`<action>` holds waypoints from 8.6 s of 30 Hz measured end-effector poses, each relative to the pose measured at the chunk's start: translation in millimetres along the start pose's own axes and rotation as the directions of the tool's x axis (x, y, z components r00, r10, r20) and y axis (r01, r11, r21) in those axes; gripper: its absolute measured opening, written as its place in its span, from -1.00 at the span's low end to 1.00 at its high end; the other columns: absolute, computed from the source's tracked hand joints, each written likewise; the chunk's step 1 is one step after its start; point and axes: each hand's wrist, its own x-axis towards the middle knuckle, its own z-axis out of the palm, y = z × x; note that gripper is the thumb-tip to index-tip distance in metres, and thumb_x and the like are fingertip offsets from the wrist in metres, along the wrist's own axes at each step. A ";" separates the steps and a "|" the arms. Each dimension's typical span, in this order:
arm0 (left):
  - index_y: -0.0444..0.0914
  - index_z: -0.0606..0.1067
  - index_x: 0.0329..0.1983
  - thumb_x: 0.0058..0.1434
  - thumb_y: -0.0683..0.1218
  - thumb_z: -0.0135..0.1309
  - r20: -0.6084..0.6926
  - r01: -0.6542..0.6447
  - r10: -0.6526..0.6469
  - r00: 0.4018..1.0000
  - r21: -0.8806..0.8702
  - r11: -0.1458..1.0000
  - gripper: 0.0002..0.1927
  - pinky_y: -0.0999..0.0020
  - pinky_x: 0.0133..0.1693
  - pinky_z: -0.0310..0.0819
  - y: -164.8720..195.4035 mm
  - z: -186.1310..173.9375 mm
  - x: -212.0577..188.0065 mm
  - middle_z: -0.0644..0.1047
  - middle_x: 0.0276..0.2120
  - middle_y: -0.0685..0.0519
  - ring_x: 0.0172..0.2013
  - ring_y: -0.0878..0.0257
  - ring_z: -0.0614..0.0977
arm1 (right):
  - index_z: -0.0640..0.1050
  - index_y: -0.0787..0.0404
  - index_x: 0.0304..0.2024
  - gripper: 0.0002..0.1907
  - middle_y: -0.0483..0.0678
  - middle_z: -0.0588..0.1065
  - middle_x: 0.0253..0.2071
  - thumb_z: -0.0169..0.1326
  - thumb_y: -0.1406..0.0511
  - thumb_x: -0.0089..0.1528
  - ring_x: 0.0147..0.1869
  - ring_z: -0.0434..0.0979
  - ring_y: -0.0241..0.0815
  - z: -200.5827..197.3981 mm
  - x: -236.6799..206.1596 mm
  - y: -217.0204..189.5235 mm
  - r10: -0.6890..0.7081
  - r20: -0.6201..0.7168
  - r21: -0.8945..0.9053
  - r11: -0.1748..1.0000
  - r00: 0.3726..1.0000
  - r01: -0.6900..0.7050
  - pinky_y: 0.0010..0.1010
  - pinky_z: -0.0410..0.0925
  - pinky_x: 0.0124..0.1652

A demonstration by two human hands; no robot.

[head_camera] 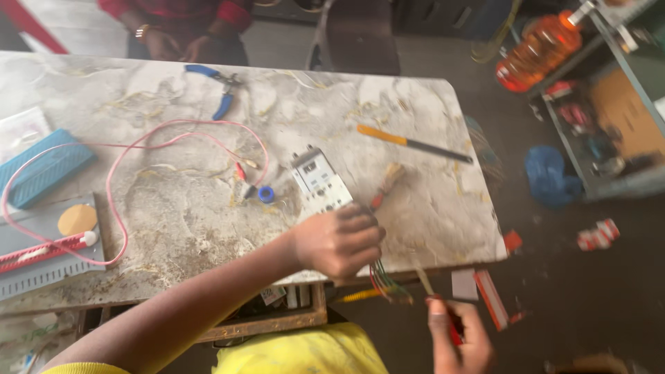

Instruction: The person uses a screwdriver to remove screws from a metal electronic casing on a cluttered workbench. They detach the front panel, manipulate internal wires, and then reattach the panel, securing it with screws.

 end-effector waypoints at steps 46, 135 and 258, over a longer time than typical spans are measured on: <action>-0.42 0.45 0.05 0.31 0.03 0.12 -0.395 0.983 -0.901 -0.181 -0.099 -0.154 -0.56 0.27 -0.02 0.50 48.2 -44.2 -101.6 0.57 -0.10 -0.12 -0.06 0.11 0.59 | 0.61 0.31 -0.24 -0.85 0.13 0.59 -0.42 0.08 0.35 0.33 -0.47 0.61 0.05 138.8 94.1 -155.0 -0.764 0.331 -0.264 0.488 0.554 0.832 -0.24 0.42 -0.50; -0.42 0.59 -0.31 0.34 0.17 -0.16 -0.064 0.856 -0.855 -0.515 -0.101 -0.507 -0.43 -0.15 -0.12 0.47 1.4 -10.5 -100.6 0.60 -0.34 -0.38 -0.24 -0.31 0.65 | 0.53 0.31 -0.32 -0.73 0.22 0.54 -0.28 -0.12 0.26 0.27 -0.21 0.56 0.28 235.6 54.2 -155.9 -0.581 0.588 -0.152 0.604 0.562 0.782 0.01 0.37 -0.25; -0.33 0.53 -0.04 0.58 0.09 -0.13 -0.551 0.735 -0.486 0.679 0.505 0.454 -0.60 0.24 -0.12 0.44 65.4 -280.5 -2.3 0.56 -0.26 -0.07 -0.23 0.13 0.60 | 0.47 0.28 -0.28 -0.60 0.00 0.51 -0.31 -0.09 0.15 0.55 -0.24 0.47 -0.24 102.8 104.0 -266.3 -0.817 -0.319 0.434 0.324 0.480 0.841 -0.38 0.33 -0.10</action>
